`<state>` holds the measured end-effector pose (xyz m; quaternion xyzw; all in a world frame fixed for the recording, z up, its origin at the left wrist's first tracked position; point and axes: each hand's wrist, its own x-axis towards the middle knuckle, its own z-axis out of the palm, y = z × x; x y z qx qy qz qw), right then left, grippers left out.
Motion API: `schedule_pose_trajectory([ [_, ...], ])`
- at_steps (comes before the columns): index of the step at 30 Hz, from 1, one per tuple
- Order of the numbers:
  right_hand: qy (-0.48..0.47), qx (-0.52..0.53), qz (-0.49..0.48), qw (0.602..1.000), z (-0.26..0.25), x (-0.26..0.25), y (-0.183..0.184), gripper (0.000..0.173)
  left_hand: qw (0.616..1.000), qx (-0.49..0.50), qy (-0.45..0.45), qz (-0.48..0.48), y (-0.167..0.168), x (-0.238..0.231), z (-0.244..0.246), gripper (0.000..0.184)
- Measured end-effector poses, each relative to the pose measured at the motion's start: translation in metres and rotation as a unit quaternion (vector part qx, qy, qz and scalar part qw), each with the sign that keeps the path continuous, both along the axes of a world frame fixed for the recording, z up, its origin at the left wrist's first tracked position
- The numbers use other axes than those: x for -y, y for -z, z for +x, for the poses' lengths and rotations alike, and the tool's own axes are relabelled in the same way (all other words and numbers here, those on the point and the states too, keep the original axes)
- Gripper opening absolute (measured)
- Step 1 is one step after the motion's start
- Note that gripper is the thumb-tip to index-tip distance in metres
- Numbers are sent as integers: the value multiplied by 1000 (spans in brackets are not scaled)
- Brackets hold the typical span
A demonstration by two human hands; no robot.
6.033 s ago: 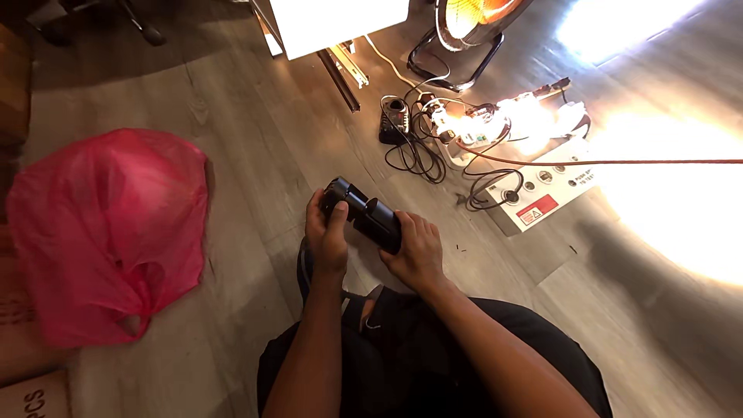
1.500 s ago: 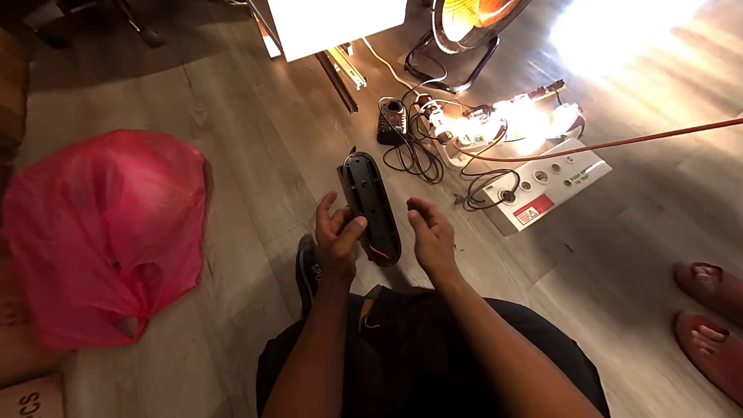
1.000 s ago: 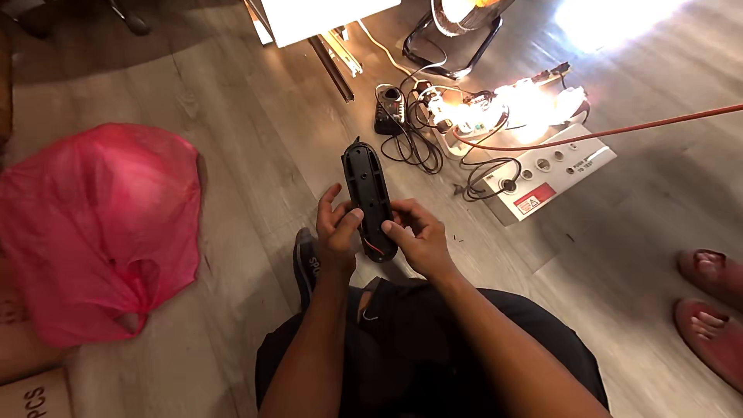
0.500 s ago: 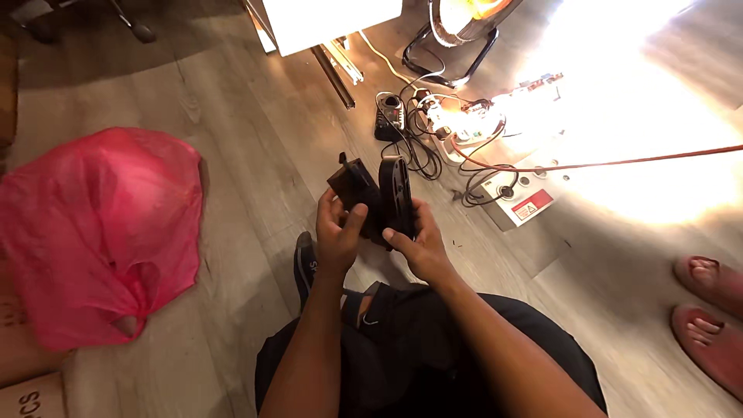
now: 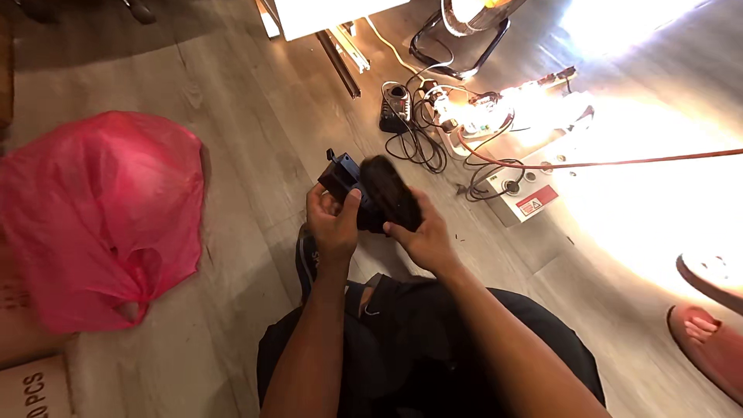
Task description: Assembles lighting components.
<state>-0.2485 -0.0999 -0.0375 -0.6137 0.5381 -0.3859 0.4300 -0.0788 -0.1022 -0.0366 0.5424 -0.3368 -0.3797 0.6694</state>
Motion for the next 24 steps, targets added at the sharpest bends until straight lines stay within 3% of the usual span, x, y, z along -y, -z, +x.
schedule_pose_trajectory([
  [2,-2,-9,30,1000,0,1,1,72,1000,16,-6,-19,-1,1,4,53],
  [4,36,102,76,991,-1,2,0,63,999,14,-13,-25,-3,2,11,52],
  [7,83,284,136,946,-9,11,-2,43,999,-19,-19,-32,-4,1,21,45],
  [10,74,372,161,911,-15,12,0,41,999,-32,-30,-15,-6,0,20,35],
  [16,-13,153,61,986,1,-1,-3,60,1000,-8,8,17,-7,-4,7,39],
  [21,-48,24,55,997,9,-6,-1,65,999,27,37,14,-1,-8,-5,36],
  [24,-44,-34,-5,998,11,-9,7,71,998,20,40,34,1,-9,-10,31],
])
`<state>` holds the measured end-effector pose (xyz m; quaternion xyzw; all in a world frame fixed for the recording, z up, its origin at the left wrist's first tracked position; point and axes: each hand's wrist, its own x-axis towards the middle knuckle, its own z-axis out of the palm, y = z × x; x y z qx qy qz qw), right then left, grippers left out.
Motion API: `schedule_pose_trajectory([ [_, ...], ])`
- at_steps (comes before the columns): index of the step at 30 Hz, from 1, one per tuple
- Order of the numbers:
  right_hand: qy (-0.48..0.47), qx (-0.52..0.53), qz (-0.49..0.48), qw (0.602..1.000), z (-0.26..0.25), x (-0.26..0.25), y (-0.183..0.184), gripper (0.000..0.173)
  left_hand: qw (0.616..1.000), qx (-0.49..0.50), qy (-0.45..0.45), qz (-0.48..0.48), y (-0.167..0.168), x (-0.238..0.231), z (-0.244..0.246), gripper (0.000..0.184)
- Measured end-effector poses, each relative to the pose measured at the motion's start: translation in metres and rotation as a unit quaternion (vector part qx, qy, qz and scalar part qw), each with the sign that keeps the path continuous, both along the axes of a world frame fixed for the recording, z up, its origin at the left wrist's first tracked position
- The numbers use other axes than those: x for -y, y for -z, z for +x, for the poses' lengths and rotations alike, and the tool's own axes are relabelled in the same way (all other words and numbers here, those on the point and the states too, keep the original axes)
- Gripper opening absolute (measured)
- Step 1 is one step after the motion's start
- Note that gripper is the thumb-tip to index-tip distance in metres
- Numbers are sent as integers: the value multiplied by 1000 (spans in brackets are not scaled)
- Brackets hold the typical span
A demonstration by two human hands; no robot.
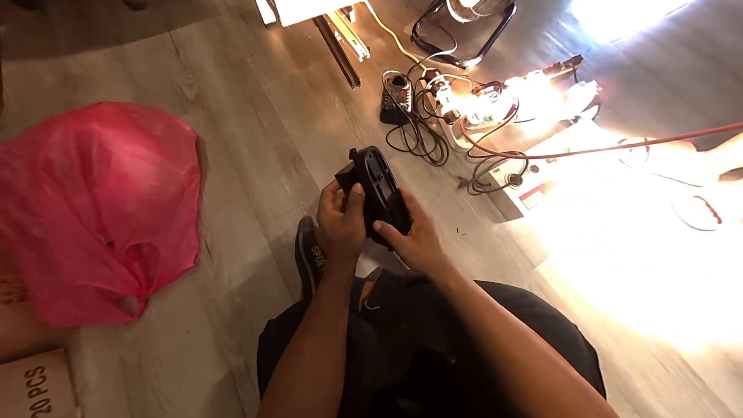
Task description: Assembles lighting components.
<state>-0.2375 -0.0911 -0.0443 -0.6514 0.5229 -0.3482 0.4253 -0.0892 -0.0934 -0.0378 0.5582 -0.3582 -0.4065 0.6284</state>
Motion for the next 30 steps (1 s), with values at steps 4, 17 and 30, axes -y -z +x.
schedule_pose_trajectory([
  [4,6,-98,12,995,3,-3,-4,85,1000,-19,-8,10,4,1,0,31],
  [17,-34,-189,25,981,4,-2,-6,90,995,4,-91,29,0,1,7,25],
  [30,-70,-138,-127,980,2,-6,-14,95,985,-115,46,-119,-22,-4,4,86],
])
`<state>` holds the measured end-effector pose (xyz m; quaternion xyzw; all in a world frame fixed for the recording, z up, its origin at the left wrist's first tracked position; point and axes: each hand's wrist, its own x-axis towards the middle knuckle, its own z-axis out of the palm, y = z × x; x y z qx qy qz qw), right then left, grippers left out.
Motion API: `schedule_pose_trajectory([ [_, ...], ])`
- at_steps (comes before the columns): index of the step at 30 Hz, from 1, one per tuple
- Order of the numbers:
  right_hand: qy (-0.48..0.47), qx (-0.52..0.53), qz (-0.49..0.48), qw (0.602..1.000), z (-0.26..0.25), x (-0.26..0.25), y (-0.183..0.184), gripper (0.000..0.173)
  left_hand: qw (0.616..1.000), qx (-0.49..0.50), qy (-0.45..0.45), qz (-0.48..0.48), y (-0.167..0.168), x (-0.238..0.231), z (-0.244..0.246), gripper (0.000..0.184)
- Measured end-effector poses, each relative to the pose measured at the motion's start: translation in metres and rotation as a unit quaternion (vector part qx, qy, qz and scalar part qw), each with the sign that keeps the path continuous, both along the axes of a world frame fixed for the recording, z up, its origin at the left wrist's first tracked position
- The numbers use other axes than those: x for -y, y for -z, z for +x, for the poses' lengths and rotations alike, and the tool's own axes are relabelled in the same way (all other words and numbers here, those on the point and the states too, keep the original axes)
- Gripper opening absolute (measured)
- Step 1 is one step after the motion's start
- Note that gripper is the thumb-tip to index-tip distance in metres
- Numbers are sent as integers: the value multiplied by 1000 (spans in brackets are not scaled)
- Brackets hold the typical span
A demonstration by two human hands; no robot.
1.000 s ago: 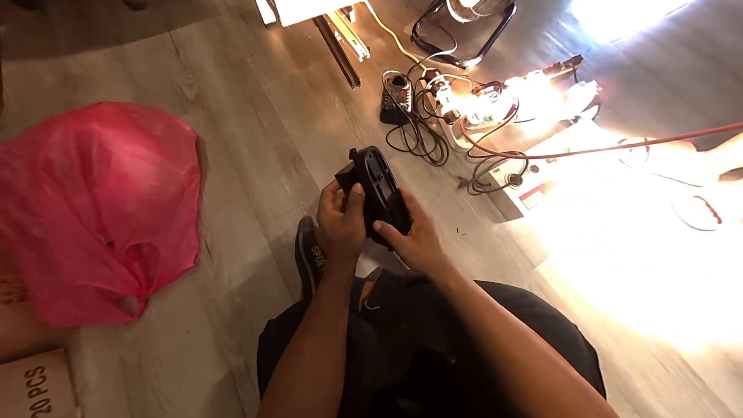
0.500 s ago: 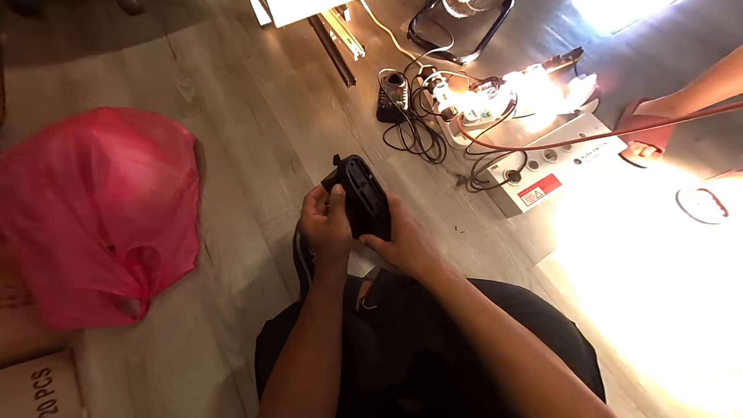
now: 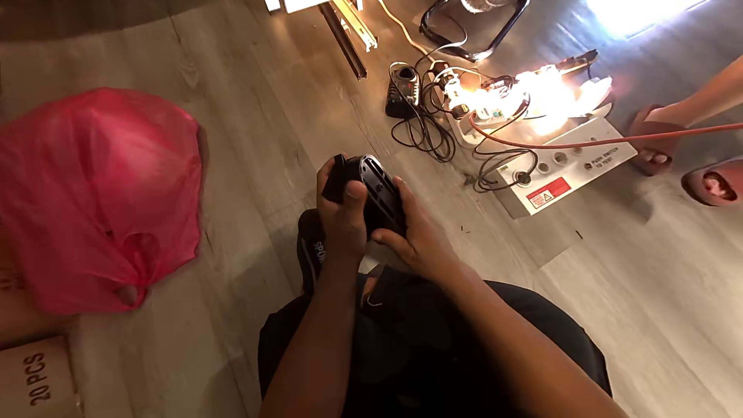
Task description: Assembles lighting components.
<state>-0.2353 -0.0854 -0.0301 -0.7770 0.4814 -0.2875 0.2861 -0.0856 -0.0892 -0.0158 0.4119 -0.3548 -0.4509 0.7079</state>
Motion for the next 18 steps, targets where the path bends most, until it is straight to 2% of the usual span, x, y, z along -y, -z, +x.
schedule_pose_trajectory([
  [3,-26,7,-14,1000,3,-6,-16,97,999,-34,12,-40,-23,-8,4,90],
  [4,-53,46,7,998,3,-8,-21,98,998,-37,2,-49,-30,-11,7,88],
  [6,-103,192,55,974,3,-10,-28,105,996,-61,-26,-64,-41,-17,17,82],
  [7,-113,265,57,956,5,-11,-30,109,993,-91,-39,-67,-45,-18,24,75],
  [9,-103,315,35,943,12,-18,-32,116,976,-200,-58,-61,-55,-21,33,41],
  [10,-92,307,17,947,17,-24,-31,114,964,-255,-57,-42,-60,-24,34,32],
  [13,-60,346,13,936,27,-43,-38,82,941,-333,-49,25,-62,-53,29,45],
  [15,-90,370,62,923,18,-53,-53,71,962,-267,-53,-3,-51,-88,41,53],
  [16,-120,364,89,919,12,-56,-62,70,982,-164,-96,-12,-46,-108,52,60],
  [17,-155,346,121,917,6,-60,-70,70,990,-11,-141,6,-45,-129,68,78],
  [18,-192,320,160,914,2,-64,-78,73,977,141,-157,38,-50,-151,85,98],
])
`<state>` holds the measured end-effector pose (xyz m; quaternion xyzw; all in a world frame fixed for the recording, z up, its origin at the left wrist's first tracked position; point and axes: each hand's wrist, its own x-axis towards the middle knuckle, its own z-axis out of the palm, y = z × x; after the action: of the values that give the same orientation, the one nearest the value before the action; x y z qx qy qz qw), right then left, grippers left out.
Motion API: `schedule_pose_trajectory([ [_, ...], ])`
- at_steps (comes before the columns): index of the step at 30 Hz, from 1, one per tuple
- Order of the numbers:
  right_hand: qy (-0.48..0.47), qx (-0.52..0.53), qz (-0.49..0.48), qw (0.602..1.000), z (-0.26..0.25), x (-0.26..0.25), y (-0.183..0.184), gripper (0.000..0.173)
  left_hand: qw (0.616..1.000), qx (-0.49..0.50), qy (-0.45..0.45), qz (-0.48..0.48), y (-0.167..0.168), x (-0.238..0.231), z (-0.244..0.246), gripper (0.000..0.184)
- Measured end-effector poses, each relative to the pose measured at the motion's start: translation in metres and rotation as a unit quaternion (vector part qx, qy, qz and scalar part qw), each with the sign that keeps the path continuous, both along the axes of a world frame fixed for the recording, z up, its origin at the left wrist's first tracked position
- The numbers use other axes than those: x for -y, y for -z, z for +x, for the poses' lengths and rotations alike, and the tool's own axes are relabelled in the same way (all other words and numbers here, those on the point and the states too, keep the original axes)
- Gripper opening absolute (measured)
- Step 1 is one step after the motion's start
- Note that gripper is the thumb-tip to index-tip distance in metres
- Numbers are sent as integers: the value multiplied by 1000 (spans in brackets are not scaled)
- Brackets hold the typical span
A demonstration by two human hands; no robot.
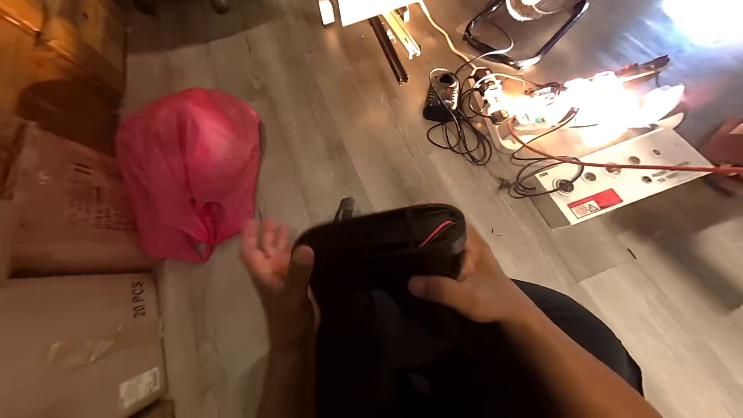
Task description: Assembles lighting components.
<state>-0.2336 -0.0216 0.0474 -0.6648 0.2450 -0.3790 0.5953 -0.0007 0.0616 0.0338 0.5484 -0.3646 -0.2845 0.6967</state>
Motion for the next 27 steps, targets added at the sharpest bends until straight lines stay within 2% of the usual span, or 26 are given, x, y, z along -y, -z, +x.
schedule_pose_trajectory([
  [1,-55,-31,30,998,-1,-5,-6,77,992,118,17,47,-10,-20,12,105],
  [3,-163,-91,99,977,9,-15,-9,85,955,234,143,117,-32,-55,20,96],
  [5,-226,-104,175,953,26,-36,6,84,915,231,265,199,-41,-79,14,84],
  [6,-236,-102,207,944,34,-47,16,83,904,216,279,240,-37,-89,12,76],
  [9,-251,-117,240,930,48,-75,41,80,926,112,247,264,-10,-125,17,70],
  [13,-299,-187,197,915,54,-97,55,67,956,-21,175,236,17,-179,33,71],
  [15,-292,-188,185,919,56,-107,56,67,944,-11,194,267,18,-195,31,74],
  [18,-335,-239,139,901,63,-119,51,68,936,30,209,281,17,-203,9,69],
  [21,-375,-285,106,876,62,-135,47,70,934,93,196,285,10,-202,-8,74],
  [23,-353,-297,88,883,60,-141,49,69,926,120,194,302,11,-201,-13,81],
  [27,-339,-308,113,881,61,-134,55,75,929,86,195,301,21,-213,-12,76],
])
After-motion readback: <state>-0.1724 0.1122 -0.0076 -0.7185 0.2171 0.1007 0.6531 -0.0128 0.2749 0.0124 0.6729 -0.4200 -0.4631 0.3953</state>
